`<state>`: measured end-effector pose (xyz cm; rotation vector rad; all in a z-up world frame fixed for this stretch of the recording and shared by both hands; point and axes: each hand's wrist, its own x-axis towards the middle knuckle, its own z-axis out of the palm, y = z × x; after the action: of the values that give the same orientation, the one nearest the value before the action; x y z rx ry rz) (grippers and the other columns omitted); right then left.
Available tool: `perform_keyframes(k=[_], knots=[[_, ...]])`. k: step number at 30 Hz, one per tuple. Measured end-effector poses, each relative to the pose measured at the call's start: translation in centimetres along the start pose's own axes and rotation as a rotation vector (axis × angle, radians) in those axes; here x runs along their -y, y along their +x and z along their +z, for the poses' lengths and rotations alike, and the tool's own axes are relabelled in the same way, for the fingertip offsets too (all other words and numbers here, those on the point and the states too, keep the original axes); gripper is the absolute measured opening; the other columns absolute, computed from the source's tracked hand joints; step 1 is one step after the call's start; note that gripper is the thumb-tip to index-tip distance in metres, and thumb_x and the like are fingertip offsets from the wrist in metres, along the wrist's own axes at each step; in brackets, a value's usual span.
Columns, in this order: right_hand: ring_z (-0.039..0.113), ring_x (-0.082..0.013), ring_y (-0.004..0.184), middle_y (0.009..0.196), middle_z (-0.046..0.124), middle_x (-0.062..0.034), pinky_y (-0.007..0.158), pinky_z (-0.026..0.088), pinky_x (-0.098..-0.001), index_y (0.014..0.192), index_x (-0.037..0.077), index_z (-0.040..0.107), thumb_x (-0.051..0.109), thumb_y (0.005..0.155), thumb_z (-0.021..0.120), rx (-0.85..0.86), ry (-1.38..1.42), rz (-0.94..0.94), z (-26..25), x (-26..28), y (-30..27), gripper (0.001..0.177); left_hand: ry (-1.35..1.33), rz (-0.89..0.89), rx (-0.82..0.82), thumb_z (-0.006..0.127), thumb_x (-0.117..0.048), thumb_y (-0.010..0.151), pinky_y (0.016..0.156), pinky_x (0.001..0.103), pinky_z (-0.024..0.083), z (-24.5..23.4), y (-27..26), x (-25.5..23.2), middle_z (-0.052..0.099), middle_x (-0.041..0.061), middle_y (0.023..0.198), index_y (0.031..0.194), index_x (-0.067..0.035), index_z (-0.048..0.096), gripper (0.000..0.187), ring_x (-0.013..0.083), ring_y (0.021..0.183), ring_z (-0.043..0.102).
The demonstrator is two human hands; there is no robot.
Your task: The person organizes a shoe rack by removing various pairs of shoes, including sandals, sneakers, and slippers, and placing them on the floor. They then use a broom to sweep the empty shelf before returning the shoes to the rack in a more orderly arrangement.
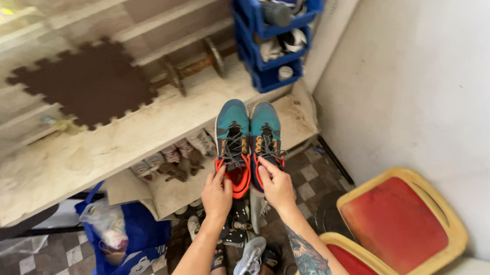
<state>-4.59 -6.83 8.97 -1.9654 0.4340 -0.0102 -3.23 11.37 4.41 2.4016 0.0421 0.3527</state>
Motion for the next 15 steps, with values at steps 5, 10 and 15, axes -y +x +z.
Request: perform_keyframes(k=[5,10,15], knots=[[0.074,-0.0137,0.081,0.098,0.077,-0.0173,0.075,0.056,-0.0298,0.128,0.008,0.070,0.026,0.099,0.064,0.092,0.154,-0.439,6.5,5.6,-0.2,0.035,-0.066,-0.207,-0.106,0.059,-0.019,0.092,0.075,0.043,0.056,-7.3,1.0,3.9,0.069,0.010,0.111,0.124,-0.012,0.070,0.035,0.0313,0.080,0.069],[0.073,-0.0179,0.079,0.100,0.078,-0.0154,0.077,0.056,-0.0314,0.129,0.010,0.069,0.027,0.096,0.064,0.262,0.109,-0.386,15.2,10.8,0.6,0.038,0.036,-0.207,-0.266,0.061,-0.020,0.092,0.080,0.045,0.055,-14.0,3.5,10.1,0.069,0.012,0.109,0.125,-0.012,0.072,0.035,0.0343,0.090,0.069],[0.074,-0.0214,0.089,0.103,0.079,-0.0157,0.083,0.057,-0.0331,0.135,0.008,0.065,0.025,0.098,0.064,0.327,0.160,-0.426,24.1,14.1,3.6,0.041,0.123,-0.225,-0.179,0.061,-0.024,0.092,0.085,0.048,0.054,-18.8,9.8,17.2,0.069,0.014,0.112,0.126,-0.014,0.072,0.037,0.0367,0.098,0.068]])
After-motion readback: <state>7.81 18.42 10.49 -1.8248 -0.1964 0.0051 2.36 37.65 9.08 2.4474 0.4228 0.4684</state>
